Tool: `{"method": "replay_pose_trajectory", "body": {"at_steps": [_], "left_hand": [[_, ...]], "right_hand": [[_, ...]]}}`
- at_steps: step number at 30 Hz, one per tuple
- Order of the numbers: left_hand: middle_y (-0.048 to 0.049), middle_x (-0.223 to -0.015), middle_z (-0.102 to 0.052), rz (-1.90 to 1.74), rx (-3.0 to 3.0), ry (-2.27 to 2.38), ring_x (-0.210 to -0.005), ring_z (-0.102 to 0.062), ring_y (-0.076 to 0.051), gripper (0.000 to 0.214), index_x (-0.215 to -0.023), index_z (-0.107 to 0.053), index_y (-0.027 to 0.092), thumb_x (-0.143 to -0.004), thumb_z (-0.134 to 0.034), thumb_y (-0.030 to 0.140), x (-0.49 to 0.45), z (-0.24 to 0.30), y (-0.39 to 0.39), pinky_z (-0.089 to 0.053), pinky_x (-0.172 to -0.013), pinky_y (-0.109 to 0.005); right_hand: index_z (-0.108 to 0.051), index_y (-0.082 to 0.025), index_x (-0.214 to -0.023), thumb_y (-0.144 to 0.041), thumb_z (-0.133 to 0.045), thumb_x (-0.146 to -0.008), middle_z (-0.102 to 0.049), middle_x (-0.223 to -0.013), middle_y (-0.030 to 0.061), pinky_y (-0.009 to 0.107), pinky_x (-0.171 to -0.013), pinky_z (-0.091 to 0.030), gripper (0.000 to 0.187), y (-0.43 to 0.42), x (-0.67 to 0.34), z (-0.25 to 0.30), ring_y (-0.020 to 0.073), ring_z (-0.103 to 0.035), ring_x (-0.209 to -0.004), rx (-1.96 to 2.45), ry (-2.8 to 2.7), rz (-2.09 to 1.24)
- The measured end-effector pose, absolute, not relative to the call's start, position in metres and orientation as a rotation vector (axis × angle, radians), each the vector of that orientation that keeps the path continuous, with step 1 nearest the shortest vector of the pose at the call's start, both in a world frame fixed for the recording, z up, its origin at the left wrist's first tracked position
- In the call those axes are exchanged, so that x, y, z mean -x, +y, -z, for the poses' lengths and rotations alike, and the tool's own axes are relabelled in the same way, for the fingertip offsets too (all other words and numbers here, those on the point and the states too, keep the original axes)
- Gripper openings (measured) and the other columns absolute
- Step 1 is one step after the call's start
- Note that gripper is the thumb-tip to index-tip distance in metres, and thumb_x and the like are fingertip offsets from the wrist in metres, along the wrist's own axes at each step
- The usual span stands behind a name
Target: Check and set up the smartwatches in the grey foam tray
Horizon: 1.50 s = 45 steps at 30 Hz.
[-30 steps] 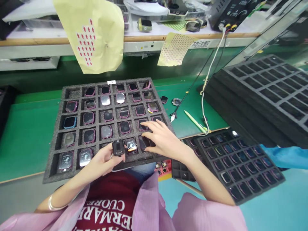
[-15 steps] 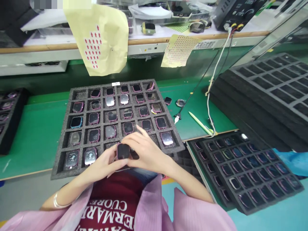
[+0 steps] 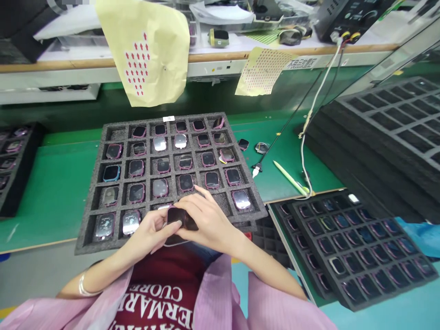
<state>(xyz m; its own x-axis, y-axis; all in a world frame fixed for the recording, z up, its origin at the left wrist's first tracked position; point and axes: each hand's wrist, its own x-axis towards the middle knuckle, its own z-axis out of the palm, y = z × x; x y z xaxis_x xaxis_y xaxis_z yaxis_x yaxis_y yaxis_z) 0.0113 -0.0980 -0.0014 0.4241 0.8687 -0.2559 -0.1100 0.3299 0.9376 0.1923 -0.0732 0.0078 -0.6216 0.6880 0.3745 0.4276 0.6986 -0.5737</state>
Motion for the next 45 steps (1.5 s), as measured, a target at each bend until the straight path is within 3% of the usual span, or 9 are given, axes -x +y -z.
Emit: {"method": "replay_pose_trajectory", "body": {"at_steps": [4, 9, 15, 22, 28, 33, 37, 41, 45], "left_hand": [[-0.0026, -0.076, -0.061, -0.758, -0.998, 0.911, -0.069, -0.053, -0.014, 0.027, -0.086, -0.062, 0.012, -0.082, -0.065, 0.038, -0.011, 0.001, -0.099, -0.043, -0.067, -0.024], [0.0079, -0.051, -0.041, -0.680, -0.952, 0.934, -0.038, -0.027, -0.004, 0.030, -0.081, -0.057, 0.013, -0.081, -0.065, 0.042, -0.011, -0.003, -0.100, -0.024, -0.041, -0.021], [0.0104, -0.044, -0.035, -0.648, -0.951, 0.938, -0.033, -0.021, -0.003, 0.034, -0.078, -0.054, 0.014, -0.081, -0.065, 0.046, -0.011, -0.006, -0.099, -0.015, -0.036, -0.021], [0.0089, -0.050, -0.037, -0.628, -1.003, 0.961, -0.038, -0.024, -0.004, 0.032, -0.082, -0.054, 0.013, -0.084, -0.060, 0.045, -0.010, -0.001, -0.100, -0.018, -0.039, -0.022], [0.0002, -0.073, -0.054, -0.639, -1.088, 0.961, -0.066, -0.046, -0.013, 0.030, -0.091, -0.058, 0.014, -0.084, -0.060, 0.043, -0.013, 0.002, -0.102, -0.038, -0.059, -0.023], [0.0006, -0.079, -0.053, -0.563, -1.120, 0.910, -0.066, -0.044, -0.012, 0.032, -0.099, -0.056, 0.017, -0.081, -0.066, 0.041, -0.011, 0.002, -0.106, -0.038, -0.063, -0.023], [-0.0012, -0.086, -0.056, -0.524, -1.114, 0.924, -0.074, -0.048, -0.014, 0.030, -0.100, -0.056, 0.019, -0.083, -0.064, 0.041, -0.010, 0.003, -0.107, -0.039, -0.068, -0.024], [-0.0039, -0.096, -0.059, -0.519, -1.095, 0.928, -0.083, -0.052, -0.016, 0.035, -0.109, -0.055, 0.019, -0.083, -0.064, 0.041, -0.012, 0.001, -0.108, -0.042, -0.071, -0.025], [-0.0051, -0.096, -0.058, -0.546, -1.075, 0.894, -0.087, -0.052, -0.017, 0.031, -0.108, -0.055, 0.018, -0.086, -0.061, 0.039, -0.013, -0.004, -0.107, -0.043, -0.072, -0.026]], "right_hand": [[-0.052, -0.017, -0.111, -0.023, -0.071, -0.079, -0.065, -0.099, 0.0062, 0.049, -0.109, -0.032, 0.038, -0.072, -0.193, -0.007, 0.0193, -0.062, -0.095, 0.842, -2.286, -0.662], [-0.053, -0.016, -0.111, -0.024, -0.075, -0.076, -0.065, -0.098, 0.0057, 0.048, -0.108, -0.033, 0.042, -0.071, -0.194, -0.004, 0.0187, -0.062, -0.093, 0.817, -2.253, -0.696], [-0.053, -0.017, -0.110, -0.022, -0.075, -0.074, -0.065, -0.097, 0.0053, 0.048, -0.107, -0.035, 0.043, -0.071, -0.193, -0.003, 0.0191, -0.062, -0.090, 0.814, -2.235, -0.721], [-0.054, -0.016, -0.111, -0.024, -0.076, -0.075, -0.065, -0.097, 0.0066, 0.048, -0.107, -0.034, 0.043, -0.071, -0.195, -0.002, 0.0195, -0.062, -0.091, 0.802, -2.240, -0.733], [-0.056, -0.015, -0.110, -0.027, -0.075, -0.076, -0.066, -0.098, 0.0072, 0.049, -0.109, -0.033, 0.041, -0.072, -0.201, -0.007, 0.0205, -0.063, -0.092, 0.799, -2.232, -0.754], [-0.056, -0.019, -0.113, -0.030, -0.074, -0.077, -0.065, -0.108, 0.0080, 0.052, -0.109, -0.030, 0.042, -0.065, -0.241, -0.027, 0.0235, -0.062, -0.102, 0.947, -2.218, -0.608], [-0.061, -0.018, -0.110, -0.030, -0.073, -0.078, -0.061, -0.116, 0.0123, 0.054, -0.105, -0.034, 0.036, -0.065, -0.273, -0.027, 0.0289, -0.055, -0.112, 1.192, -2.427, -0.496], [-0.057, -0.019, -0.123, -0.037, -0.072, -0.080, -0.050, -0.134, 0.0150, 0.057, -0.107, -0.030, 0.049, -0.070, -0.292, -0.029, 0.0325, -0.042, -0.128, 1.259, -2.549, -0.456], [-0.063, -0.021, -0.114, -0.031, -0.065, -0.087, -0.048, -0.135, 0.0120, 0.053, -0.107, -0.033, 0.030, -0.065, -0.316, -0.042, 0.0311, -0.041, -0.128, 1.283, -2.578, -0.408]]}}
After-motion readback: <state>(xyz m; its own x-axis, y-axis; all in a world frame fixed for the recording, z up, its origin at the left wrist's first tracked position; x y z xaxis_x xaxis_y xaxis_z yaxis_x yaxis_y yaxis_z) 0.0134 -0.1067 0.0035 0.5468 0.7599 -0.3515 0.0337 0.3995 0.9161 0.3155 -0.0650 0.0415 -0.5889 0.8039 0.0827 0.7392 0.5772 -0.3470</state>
